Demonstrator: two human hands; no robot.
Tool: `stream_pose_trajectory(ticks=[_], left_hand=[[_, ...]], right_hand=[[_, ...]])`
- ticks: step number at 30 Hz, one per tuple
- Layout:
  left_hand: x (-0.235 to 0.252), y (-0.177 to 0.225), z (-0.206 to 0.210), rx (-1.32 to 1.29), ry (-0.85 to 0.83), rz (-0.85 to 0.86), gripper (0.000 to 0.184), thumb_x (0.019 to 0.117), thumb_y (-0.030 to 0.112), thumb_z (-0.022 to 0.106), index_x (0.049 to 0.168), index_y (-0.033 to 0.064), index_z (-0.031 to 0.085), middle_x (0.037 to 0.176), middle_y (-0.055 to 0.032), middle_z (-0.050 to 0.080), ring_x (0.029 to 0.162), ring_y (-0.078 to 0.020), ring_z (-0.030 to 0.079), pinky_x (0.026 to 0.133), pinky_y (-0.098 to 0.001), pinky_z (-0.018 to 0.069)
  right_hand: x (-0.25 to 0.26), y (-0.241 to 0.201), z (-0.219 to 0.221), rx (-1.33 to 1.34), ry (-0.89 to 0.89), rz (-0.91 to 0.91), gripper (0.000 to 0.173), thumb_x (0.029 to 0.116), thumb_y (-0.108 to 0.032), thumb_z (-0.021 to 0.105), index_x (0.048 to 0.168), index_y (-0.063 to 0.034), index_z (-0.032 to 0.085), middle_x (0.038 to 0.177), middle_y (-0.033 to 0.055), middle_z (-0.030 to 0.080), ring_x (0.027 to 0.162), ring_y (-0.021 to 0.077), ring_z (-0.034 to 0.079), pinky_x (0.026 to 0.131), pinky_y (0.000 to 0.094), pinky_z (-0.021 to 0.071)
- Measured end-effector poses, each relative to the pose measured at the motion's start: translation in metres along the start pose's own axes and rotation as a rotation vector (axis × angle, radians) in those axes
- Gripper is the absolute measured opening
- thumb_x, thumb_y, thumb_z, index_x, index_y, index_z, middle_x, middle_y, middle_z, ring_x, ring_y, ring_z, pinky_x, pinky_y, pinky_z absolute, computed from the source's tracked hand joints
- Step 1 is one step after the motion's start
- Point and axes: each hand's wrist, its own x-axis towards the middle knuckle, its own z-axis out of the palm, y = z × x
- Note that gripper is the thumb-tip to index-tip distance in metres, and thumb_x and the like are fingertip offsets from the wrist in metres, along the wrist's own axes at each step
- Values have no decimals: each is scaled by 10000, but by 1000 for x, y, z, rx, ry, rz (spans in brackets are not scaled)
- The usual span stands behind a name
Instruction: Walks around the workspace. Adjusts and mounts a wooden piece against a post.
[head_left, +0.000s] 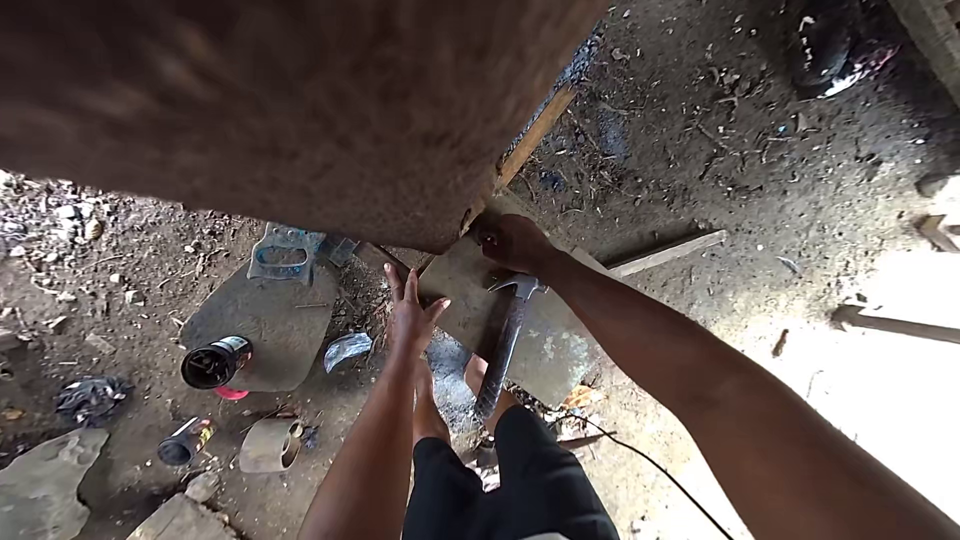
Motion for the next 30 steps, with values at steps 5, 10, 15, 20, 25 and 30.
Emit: stream_pose_trajectory(ticks=[5, 10, 15, 20, 25, 30], left_hand=[[0, 1, -1, -3, 2, -6, 1002, 855, 568, 787, 1651, 269, 256, 1732, -2, -168, 1318, -341, 581, 973, -564, 547], [-1, 2, -2, -6, 5, -8, 985, 860, 571, 781, 1644, 256, 276, 1737, -16, -143, 1371, -353, 533, 994, -575, 534], [0, 1, -1, 3, -5, -10, 989, 865, 585, 767, 1649, 253, 263, 1735, -16, -153, 1384, -347, 523, 1006, -574, 526], [-1, 1, -1, 4, 1, -1, 987, 866, 583, 768, 1648, 251, 265, 1735, -17, -153, 1358, -349, 548, 990, -563, 540], [0, 0, -1, 6, 4, 6, 993, 868, 585, 764, 1653, 261, 250, 1733, -13, -163, 1355, -351, 550, 991, -569, 537], [0, 1, -1, 12, 0, 0, 1002, 863, 587, 769, 1653, 261, 247, 1733, -15, -165, 1365, -346, 542, 998, -562, 535]], right_hand=[[10, 1, -6, -33, -61, 55, 225, 970, -260, 594, 1043, -108, 742, 1007, 133, 734, 991, 337, 704, 843, 592, 542], [17, 15, -10, 20, 43, 84, 225, 989, -222, 581, 1078, -103, 750, 1045, 124, 740, 1000, 332, 712, 873, 592, 555], [21, -2, -16, 84, 181, 133, 256, 1040, -239, 555, 1117, -102, 757, 1023, 146, 755, 995, 337, 723, 891, 571, 549], [30, -13, -12, 54, 130, 227, 281, 1043, -264, 525, 1126, -92, 732, 1025, 165, 736, 1009, 372, 708, 841, 600, 547], [30, -9, -7, 31, 154, 188, 265, 1038, -256, 535, 1175, -125, 720, 1043, 144, 742, 1012, 356, 714, 841, 592, 555], [18, -9, -6, 25, 141, 159, 308, 1041, -220, 518, 1306, -163, 663, 1072, 136, 739, 1012, 358, 717, 843, 595, 560]])
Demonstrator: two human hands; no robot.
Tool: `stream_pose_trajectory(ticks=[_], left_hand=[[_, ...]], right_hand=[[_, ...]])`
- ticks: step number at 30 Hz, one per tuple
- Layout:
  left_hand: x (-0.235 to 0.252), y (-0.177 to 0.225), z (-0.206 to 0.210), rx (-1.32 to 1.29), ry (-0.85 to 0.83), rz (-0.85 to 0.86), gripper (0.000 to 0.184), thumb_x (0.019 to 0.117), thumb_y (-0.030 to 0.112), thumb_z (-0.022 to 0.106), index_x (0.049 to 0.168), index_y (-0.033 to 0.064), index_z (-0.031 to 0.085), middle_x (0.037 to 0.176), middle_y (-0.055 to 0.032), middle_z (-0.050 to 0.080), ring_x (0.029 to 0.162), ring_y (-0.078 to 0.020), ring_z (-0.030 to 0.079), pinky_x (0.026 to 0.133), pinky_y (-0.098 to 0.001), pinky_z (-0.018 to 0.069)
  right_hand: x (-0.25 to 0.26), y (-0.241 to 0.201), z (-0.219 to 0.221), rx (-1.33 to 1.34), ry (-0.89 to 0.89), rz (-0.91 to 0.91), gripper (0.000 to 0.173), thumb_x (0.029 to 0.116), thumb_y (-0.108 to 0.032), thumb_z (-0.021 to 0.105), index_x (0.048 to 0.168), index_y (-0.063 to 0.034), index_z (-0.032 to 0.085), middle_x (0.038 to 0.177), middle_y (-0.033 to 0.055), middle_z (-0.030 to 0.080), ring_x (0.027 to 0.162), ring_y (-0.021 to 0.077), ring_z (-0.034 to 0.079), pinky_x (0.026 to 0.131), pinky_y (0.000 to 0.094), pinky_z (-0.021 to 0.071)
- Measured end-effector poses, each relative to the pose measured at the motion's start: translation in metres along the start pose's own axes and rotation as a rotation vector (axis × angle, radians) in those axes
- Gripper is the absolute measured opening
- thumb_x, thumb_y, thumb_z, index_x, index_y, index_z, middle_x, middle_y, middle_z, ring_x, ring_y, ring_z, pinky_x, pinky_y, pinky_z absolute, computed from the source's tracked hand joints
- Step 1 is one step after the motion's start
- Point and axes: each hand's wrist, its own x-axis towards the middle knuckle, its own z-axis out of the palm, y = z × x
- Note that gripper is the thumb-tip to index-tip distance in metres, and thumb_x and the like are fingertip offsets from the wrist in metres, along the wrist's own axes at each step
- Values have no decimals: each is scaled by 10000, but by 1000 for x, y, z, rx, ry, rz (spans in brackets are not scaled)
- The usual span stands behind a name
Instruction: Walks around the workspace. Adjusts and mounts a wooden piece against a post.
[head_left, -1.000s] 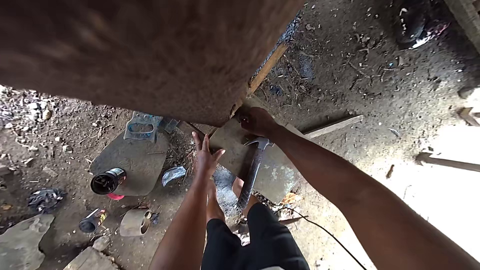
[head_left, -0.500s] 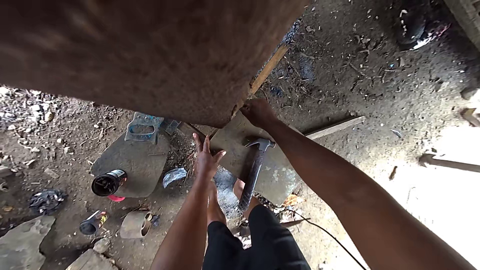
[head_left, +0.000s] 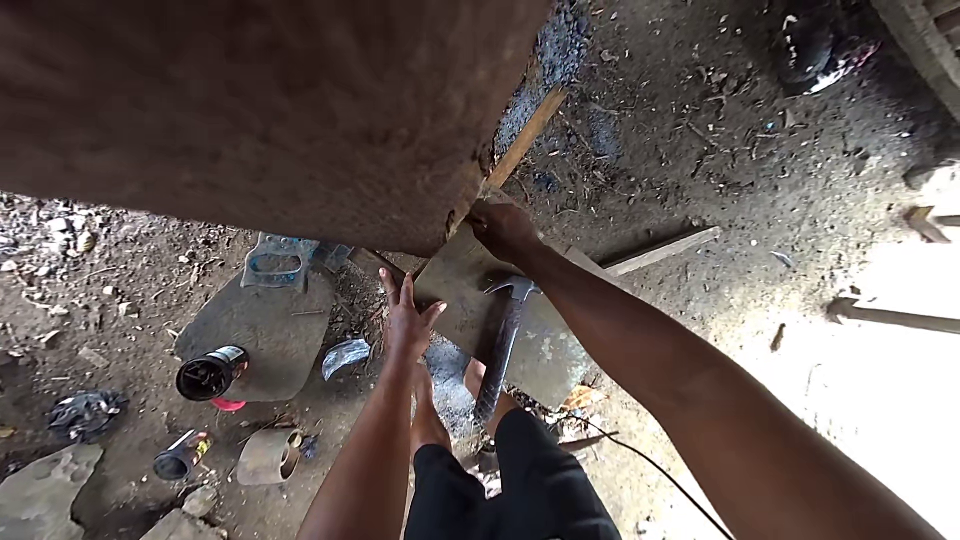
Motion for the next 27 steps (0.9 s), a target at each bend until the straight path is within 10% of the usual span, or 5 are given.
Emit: stream_pose_trajectory(ticks=[14, 19, 27], left_hand=[[-1, 0, 0, -24, -1, -7, 994, 861, 574, 777, 1651, 265, 259, 1734, -1, -162, 1334, -355, 564, 974, -584, 541], [-1, 0, -1, -40, -1, -7, 991, 861, 561, 785, 1650, 268, 261, 1735, -2, -155, 1350, -356, 548, 983, -583, 536], [-2, 2, -2, -26, -6, -10, 992, 865, 557, 782, 1651, 256, 256, 1738, -19, -137, 1336, -369, 557, 986, -590, 529]], right_hand=[[-1, -2, 4, -9, 54, -30, 433, 1053, -191, 498, 1470, -276, 578, 1139, 130, 737, 1029, 369, 713, 860, 591, 563], [-12, 2, 10, -38, 38, 38, 242, 1044, -224, 511, 1165, -122, 693, 1055, 149, 731, 1002, 361, 717, 845, 586, 572], [-31, 8, 28, 17, 152, 75, 226, 1019, -205, 566, 1127, -108, 739, 1053, 125, 749, 1014, 327, 721, 871, 561, 569]])
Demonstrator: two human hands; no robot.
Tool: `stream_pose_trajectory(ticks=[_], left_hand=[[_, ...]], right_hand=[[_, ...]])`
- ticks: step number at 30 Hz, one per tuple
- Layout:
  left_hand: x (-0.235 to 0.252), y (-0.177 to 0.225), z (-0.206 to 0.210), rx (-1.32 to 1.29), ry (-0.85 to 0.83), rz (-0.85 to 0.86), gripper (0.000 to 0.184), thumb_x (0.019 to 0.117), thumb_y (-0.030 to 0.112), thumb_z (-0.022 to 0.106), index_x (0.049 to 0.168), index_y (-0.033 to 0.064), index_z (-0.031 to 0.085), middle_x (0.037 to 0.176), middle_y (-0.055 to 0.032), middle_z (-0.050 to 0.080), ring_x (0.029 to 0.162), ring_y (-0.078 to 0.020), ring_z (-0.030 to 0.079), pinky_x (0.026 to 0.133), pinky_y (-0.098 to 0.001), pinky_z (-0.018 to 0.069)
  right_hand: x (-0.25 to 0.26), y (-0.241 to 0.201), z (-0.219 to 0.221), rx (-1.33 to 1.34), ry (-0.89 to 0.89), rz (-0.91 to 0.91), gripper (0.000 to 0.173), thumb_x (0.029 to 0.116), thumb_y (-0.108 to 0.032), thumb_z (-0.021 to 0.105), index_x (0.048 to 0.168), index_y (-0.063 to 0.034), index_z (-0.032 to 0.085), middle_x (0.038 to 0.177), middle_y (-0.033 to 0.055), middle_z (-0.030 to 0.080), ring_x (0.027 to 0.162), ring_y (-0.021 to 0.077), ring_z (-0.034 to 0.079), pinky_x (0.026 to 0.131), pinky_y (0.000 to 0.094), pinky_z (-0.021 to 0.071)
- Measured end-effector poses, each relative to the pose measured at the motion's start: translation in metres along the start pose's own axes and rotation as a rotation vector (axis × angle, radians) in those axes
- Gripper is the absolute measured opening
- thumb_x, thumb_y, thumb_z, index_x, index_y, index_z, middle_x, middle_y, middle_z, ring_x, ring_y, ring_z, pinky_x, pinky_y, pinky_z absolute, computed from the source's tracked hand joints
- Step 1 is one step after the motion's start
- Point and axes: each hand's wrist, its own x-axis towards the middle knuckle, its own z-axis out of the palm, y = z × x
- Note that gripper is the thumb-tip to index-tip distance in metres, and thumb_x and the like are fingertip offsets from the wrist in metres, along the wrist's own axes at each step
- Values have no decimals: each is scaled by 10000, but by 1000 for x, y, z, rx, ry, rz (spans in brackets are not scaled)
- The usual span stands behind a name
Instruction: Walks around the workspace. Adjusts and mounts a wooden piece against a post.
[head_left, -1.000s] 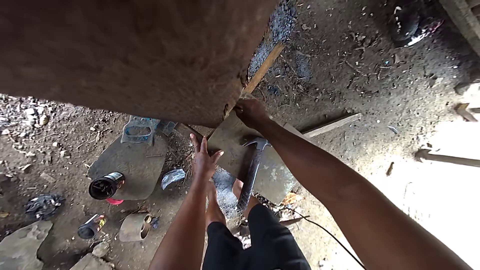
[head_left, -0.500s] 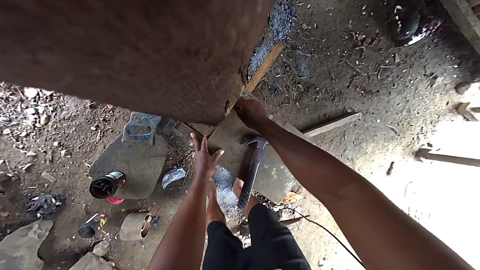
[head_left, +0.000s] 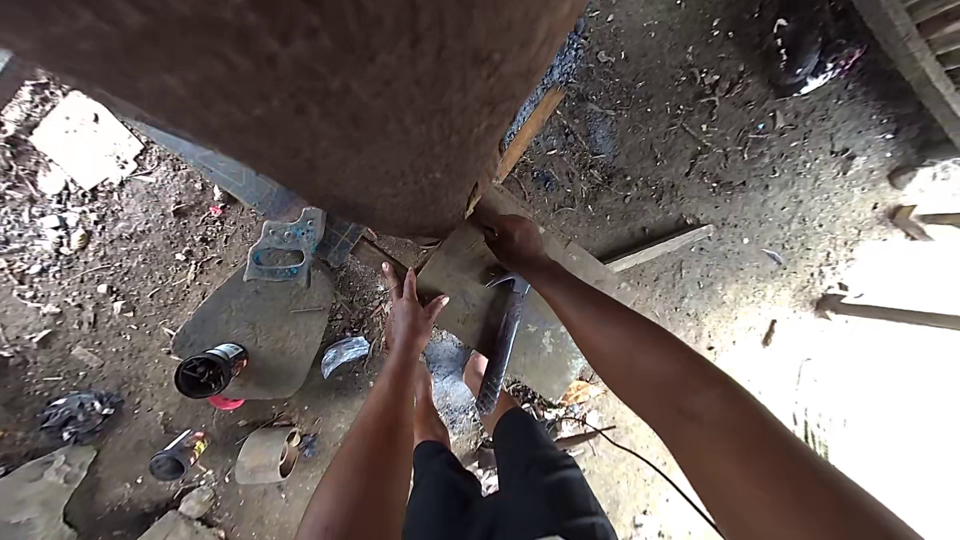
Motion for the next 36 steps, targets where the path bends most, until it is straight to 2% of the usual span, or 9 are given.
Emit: stream_pose_trajectory(ticks=[7, 11, 13, 18, 21, 26, 29, 31, 36], left_hand=[[1, -1, 0, 5, 3, 6, 999, 861, 554, 789, 1652, 265, 252, 1737, -15, -145, 1300, -389, 580, 959, -620, 526], [0, -2, 0, 7, -1, 14, 997, 861, 562, 785, 1651, 269, 253, 1738, -15, -139, 1309, -394, 572, 961, -627, 525], [0, -3, 1, 10, 11, 37, 988, 865, 559, 782, 1649, 252, 265, 1743, -44, -101, 1247, -410, 614, 932, -627, 543], [0, -2, -1, 18, 4, 27, 990, 863, 554, 787, 1647, 243, 270, 1742, -52, -105, 1210, -410, 633, 916, -611, 552], [-1, -1, -2, 9, -3, 29, 984, 862, 542, 792, 1645, 250, 274, 1741, -44, -112, 1213, -404, 632, 917, -606, 550], [0, -2, -2, 1, -12, 23, 997, 861, 548, 789, 1652, 254, 257, 1740, -32, -124, 1258, -400, 606, 931, -601, 547], [0, -2, -2, -6, -12, 18, 1002, 854, 544, 798, 1650, 256, 262, 1744, -25, -97, 1242, -400, 615, 929, -608, 544], [0, -1, -3, 10, -16, 13, 991, 861, 534, 794, 1650, 267, 257, 1746, -27, -81, 1181, -392, 649, 904, -590, 557], [-1, 2, -4, 37, -33, 17, 921, 898, 451, 781, 1644, 273, 270, 1743, -48, -95, 1126, -369, 684, 887, -553, 580]], right_hand=[[-22, -10, 7, 41, -18, 110, 243, 1029, -255, 555, 1134, -149, 747, 1041, 108, 745, 1010, 317, 717, 844, 574, 570], [-29, -16, 13, 95, 3, 162, 247, 1025, -259, 555, 1127, -155, 754, 1045, 102, 751, 1012, 308, 717, 864, 581, 563], [-30, -21, 15, 99, 13, 178, 239, 1018, -249, 559, 1120, -149, 750, 1042, 99, 753, 1013, 309, 717, 877, 583, 561], [-44, -38, 30, 51, 151, 214, 211, 1022, -245, 575, 1030, -111, 737, 913, 116, 738, 886, 319, 725, 752, 565, 575], [-50, -51, 43, 34, 209, 249, 216, 1025, -229, 563, 1035, -100, 737, 898, 121, 741, 854, 315, 732, 735, 540, 585], [-56, -79, 56, 65, 241, 338, 215, 1033, -243, 569, 1025, -94, 724, 859, 142, 727, 772, 342, 718, 649, 553, 568], [-55, -94, 63, 104, 234, 371, 203, 1028, -237, 581, 1052, -97, 726, 877, 137, 735, 786, 340, 722, 662, 556, 571], [-53, -104, 67, 137, 232, 405, 200, 1026, -237, 585, 1069, -104, 729, 879, 130, 739, 785, 336, 722, 668, 552, 571], [-48, -123, 76, 198, 229, 473, 227, 1038, -266, 572, 1112, -121, 730, 895, 130, 741, 800, 337, 720, 685, 562, 568]])
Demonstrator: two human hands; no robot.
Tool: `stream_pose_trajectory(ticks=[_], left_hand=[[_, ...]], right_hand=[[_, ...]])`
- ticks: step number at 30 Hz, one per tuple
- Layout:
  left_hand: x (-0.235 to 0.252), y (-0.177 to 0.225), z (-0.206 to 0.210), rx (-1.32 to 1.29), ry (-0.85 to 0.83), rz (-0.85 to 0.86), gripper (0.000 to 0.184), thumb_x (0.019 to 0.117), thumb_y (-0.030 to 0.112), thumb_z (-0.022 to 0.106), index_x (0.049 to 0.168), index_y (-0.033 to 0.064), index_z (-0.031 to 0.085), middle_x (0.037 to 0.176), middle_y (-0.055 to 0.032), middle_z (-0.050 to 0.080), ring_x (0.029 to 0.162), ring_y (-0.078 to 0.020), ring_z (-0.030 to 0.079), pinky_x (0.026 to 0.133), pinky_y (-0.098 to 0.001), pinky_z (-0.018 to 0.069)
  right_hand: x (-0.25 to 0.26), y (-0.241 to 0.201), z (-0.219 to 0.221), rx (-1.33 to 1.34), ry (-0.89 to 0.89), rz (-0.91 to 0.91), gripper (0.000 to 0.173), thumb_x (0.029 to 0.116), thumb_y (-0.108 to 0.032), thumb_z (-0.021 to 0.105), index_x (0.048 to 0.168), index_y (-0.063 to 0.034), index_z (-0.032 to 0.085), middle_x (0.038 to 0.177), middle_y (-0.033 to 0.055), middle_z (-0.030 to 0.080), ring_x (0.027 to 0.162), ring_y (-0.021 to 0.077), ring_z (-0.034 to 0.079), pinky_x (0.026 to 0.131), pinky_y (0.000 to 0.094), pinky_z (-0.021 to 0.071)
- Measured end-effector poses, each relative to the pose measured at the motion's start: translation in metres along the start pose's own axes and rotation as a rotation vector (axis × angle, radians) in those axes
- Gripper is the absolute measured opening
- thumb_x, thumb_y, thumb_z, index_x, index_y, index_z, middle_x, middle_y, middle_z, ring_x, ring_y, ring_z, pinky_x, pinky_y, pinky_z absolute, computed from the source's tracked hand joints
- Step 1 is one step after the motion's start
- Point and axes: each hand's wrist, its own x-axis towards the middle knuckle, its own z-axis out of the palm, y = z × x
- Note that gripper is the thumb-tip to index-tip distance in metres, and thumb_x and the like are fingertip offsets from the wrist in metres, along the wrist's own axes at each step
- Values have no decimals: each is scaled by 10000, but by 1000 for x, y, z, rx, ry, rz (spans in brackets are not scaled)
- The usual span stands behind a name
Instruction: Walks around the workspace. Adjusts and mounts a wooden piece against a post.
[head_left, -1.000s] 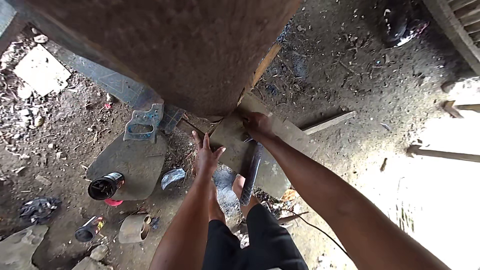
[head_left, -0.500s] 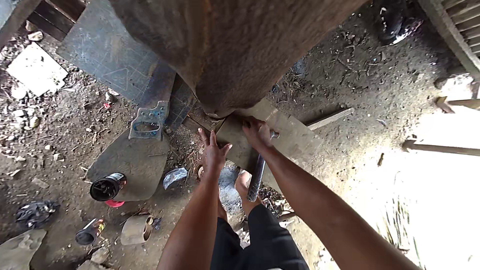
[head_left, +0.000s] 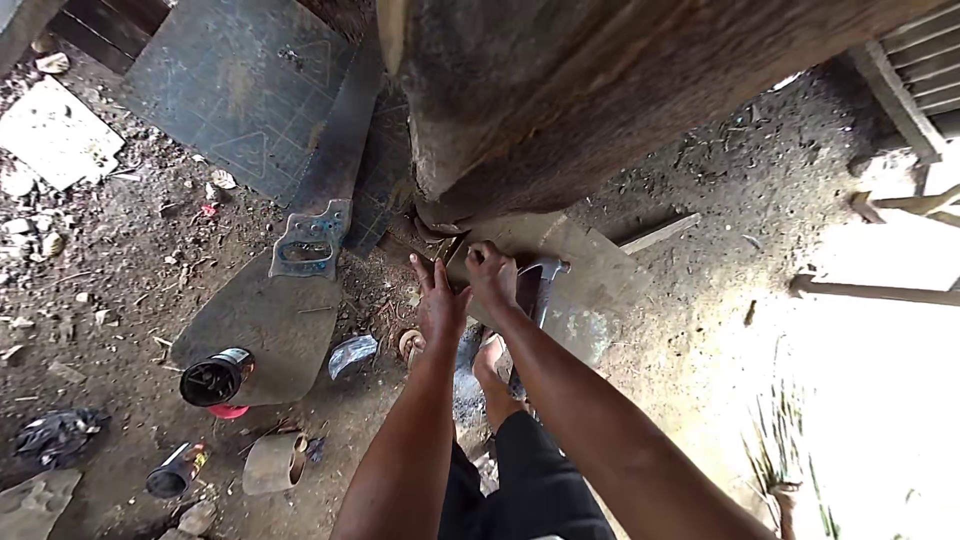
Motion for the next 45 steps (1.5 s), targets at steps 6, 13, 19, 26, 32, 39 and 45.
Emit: stream_pose_trajectory(ticks=[6, 13, 19, 26, 32, 39, 45], left_hand=[[2, -2, 2, 26, 4, 23, 876, 910, 285, 749, 1646, 258, 275, 1746, -55, -58, 1050, -330, 710, 862, -517, 589], [7, -4, 6, 42, 42, 27, 819, 929, 265, 693, 1642, 249, 290, 1747, -58, -4, 1133, -323, 690, 871, -508, 596], [-1, -11, -22, -106, -29, 92, 782, 940, 293, 725, 1614, 157, 352, 1738, -128, 42, 1466, -341, 433, 1100, -509, 487], [-127, 3, -10, -534, -256, 51, 442, 1088, 360, 501, 1296, 0, 649, 1198, -166, 706, 1097, -248, 692, 991, -465, 564], [-152, 17, 16, -1018, -89, -225, 360, 1094, 266, 521, 1240, -41, 640, 1058, -175, 727, 905, -246, 731, 802, -432, 625], [-36, 10, -85, -452, 56, -99, 336, 1072, 165, 529, 1314, -60, 588, 1076, -213, 718, 899, -286, 739, 826, -460, 626], [69, 33, -156, 219, 62, -115, 374, 1038, 255, 556, 1295, -3, 643, 1218, -209, 700, 1119, -334, 695, 998, -532, 545]], right_hand=[[4, -17, 4, 10, -70, 7, 277, 1072, -302, 529, 1194, -140, 718, 988, 149, 745, 885, 358, 721, 750, 583, 568], [-24, -3, -7, 145, -187, -128, 341, 1070, -281, 514, 1356, -155, 653, 1106, 87, 751, 962, 252, 734, 870, 490, 596], [-84, 54, -50, 424, -240, 32, 288, 1040, -311, 604, 1193, -79, 678, 1015, 27, 760, 877, 114, 747, 833, 340, 644], [-122, 77, -80, 423, -339, 49, 280, 1028, -306, 583, 1205, -131, 712, 969, 34, 747, 853, 147, 711, 828, 388, 593], [-121, 65, -101, 201, -644, -81, 378, 1056, -308, 491, 1384, -196, 640, 1234, 98, 723, 1154, 283, 687, 1011, 545, 525], [-110, 129, -137, 145, -646, -44, 361, 1057, -351, 525, 1353, -205, 669, 1202, 81, 737, 1104, 268, 707, 988, 547, 542], [-138, 164, -113, 202, -506, 363, 396, 1036, -342, 538, 1388, -193, 641, 1194, 111, 734, 1102, 326, 699, 970, 603, 526]])
